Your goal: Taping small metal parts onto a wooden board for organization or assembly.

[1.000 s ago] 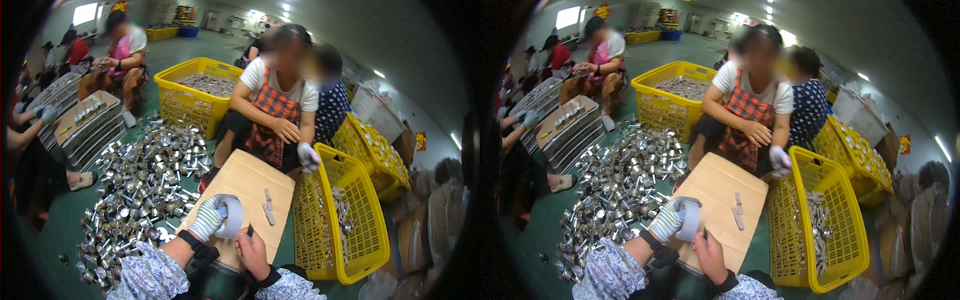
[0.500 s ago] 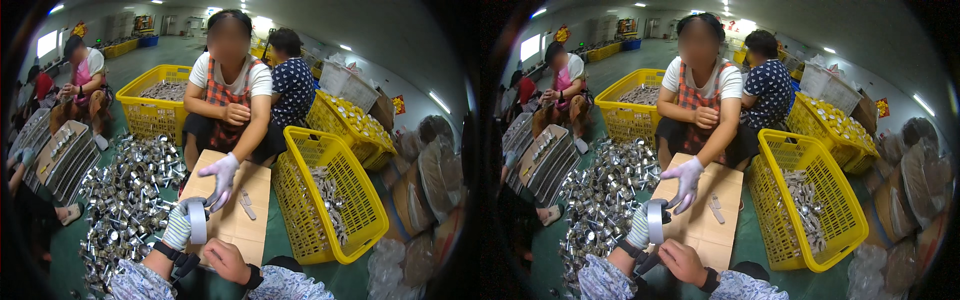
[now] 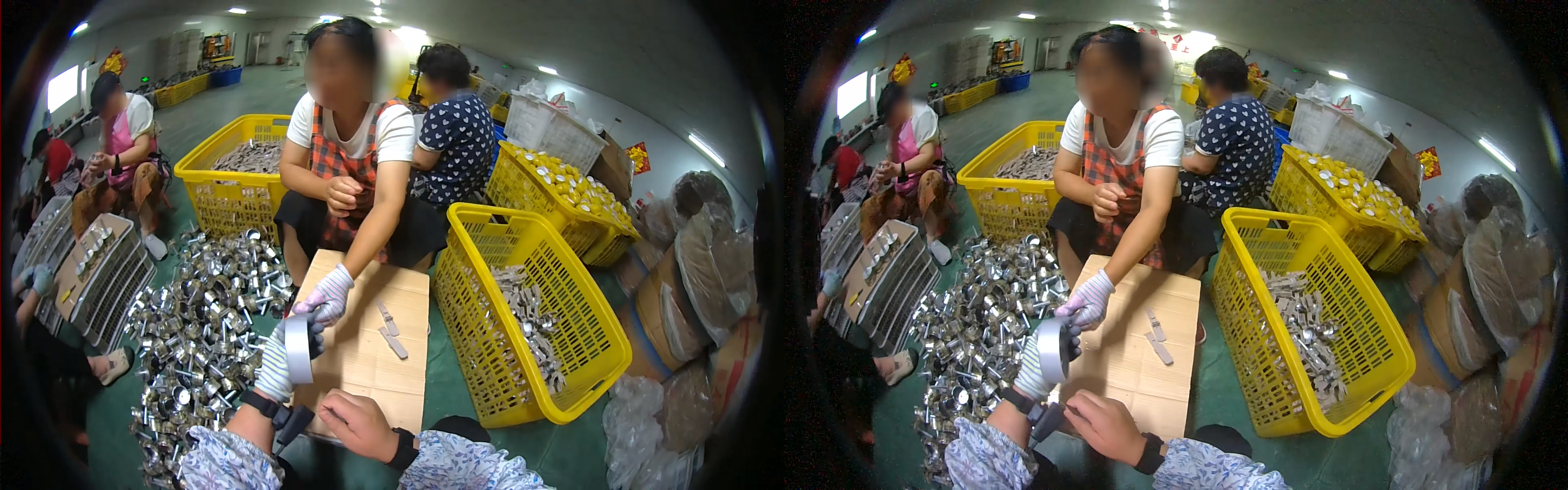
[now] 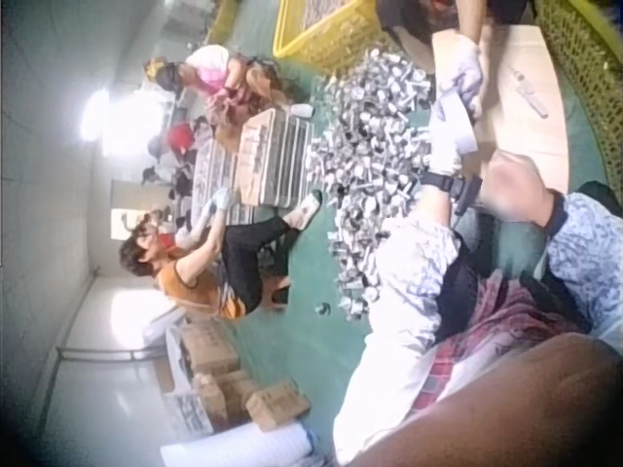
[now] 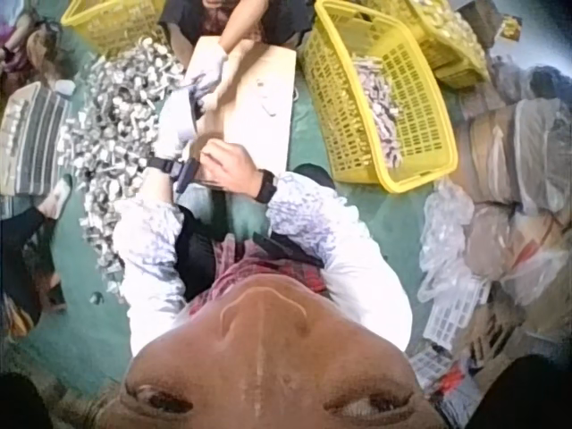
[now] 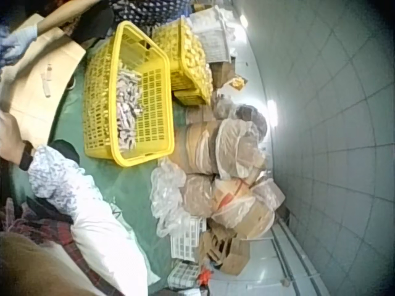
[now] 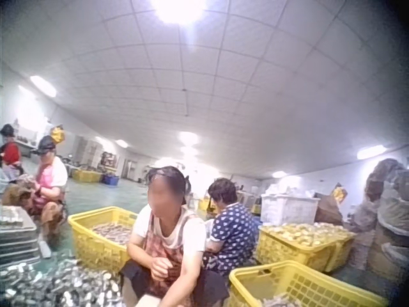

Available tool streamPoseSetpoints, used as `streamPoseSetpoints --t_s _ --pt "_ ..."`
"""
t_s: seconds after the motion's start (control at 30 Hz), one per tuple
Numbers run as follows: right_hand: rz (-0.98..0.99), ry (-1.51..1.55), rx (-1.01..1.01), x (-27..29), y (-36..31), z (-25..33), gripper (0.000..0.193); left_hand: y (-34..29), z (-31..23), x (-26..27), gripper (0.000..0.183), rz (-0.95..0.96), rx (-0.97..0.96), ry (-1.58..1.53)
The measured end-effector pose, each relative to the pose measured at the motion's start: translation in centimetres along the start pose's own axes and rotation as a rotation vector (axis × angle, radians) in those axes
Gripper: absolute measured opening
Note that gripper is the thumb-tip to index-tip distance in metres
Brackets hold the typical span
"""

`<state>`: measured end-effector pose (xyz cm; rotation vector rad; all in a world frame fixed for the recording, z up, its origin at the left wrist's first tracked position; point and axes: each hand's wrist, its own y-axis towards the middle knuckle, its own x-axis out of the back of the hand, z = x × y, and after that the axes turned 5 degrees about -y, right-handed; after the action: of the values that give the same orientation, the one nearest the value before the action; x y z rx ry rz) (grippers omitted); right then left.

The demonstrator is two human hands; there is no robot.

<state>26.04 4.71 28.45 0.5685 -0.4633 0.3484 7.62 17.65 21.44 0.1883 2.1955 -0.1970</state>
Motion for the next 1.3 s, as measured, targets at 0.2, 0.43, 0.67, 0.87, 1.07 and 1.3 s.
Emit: streamPoseSetpoints --t_s 0.2,0.43,0.67,0.87,1.07,1.3 --pt "0.008 -0.103 -0.004 -0.2 -0.3 -0.9 0.015 -0.3 -1.5 -0.9 0.031 0.087 0.108 0.193" --pt "-0.063 -0.153 0.046 0.8 -1.0 -0.1 0.015 -3.0 -3.8 0.8 0.027 0.083 0.182 0.342" --pt "-0.049 -0.218 0.075 -1.0 -3.7 -1.1 0.018 -9.8 -5.2 3.9 0.027 -0.07 0.302 0.407" --pt "0.003 -0.376 -0.107 -5.0 -6.4 -6.1 0.017 -14.1 -3.6 10.8 0.029 -0.152 0.382 0.608" --pt "-0.084 -0.467 -0.147 -8.8 -9.5 -10.6 0.012 -15.6 -3.1 20.8 0.028 -0.017 0.297 1.012" --pt "-0.132 -0.56 -0.142 -11.7 -10.6 -10.7 0.015 -18.9 3.6 23.8 0.036 -0.293 0.131 0.851"
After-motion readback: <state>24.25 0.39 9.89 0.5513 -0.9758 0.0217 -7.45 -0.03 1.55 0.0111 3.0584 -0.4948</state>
